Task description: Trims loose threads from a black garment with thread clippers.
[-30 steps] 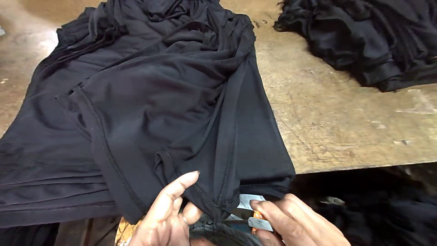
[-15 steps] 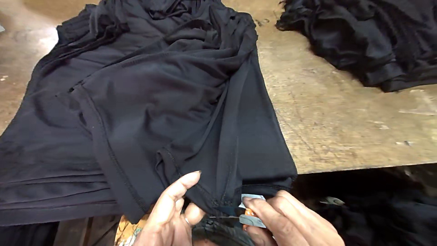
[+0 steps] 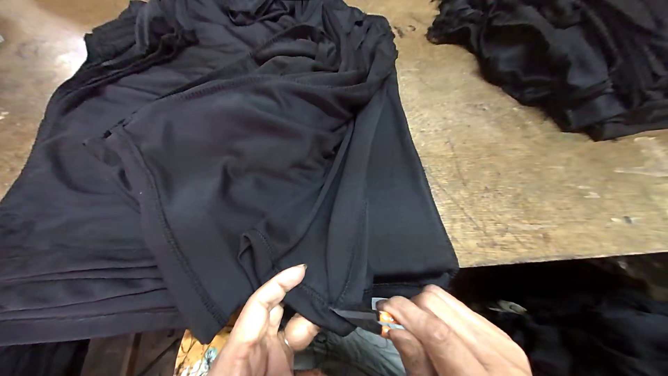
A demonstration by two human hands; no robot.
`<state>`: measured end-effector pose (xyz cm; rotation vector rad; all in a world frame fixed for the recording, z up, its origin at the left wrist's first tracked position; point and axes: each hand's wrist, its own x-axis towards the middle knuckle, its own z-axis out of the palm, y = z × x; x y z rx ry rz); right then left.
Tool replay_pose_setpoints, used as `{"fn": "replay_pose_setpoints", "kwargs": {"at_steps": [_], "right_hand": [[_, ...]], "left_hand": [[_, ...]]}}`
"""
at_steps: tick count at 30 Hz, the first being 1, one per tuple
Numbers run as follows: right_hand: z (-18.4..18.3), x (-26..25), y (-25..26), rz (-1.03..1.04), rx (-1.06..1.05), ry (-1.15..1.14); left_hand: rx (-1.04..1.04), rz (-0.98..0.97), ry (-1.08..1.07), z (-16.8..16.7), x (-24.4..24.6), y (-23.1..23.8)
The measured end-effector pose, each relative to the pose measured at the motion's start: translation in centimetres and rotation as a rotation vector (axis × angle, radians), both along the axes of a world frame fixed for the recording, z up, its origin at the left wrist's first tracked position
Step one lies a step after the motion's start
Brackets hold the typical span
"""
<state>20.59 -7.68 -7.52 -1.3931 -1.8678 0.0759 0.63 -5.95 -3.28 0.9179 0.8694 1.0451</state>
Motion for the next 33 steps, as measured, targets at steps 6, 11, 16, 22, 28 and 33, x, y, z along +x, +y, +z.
{"fn": "replay_pose_setpoints", "kwargs": {"at_steps": [6, 11, 16, 22, 28, 33], "right_hand": [[-0.4, 1.3, -0.5, 0.041, -0.008, 0.051], [-0.9, 0.8, -0.5, 0.099, -0.124, 0.342], [-0.5, 0.2, 0.2, 0.09, -0.023, 0.233], [-0.3, 0.8, 0.2, 0.072, -0.039, 0.18], [-0.3, -1.2, 1.5, 0.077, -0.055, 0.389], [-0.4, -1.1, 3.4, 0.219, -0.074, 0.634]], "left_hand": [[0.14, -0.019, -0.07, -0.8, -0.3, 0.0], [0.106, -0.036, 0.014, -0.1, -0.2, -0.1], [0.36, 0.0, 0.027, -1.2, -0.3, -0.3], [0.291, -0.033, -0.026, -0.5, -0.9, 0.1], [0.268, -0.036, -0.01, 0.5, -0.9, 0.4], [0.629, 0.056, 0.612, 1.4, -1.8, 2.3]]}}
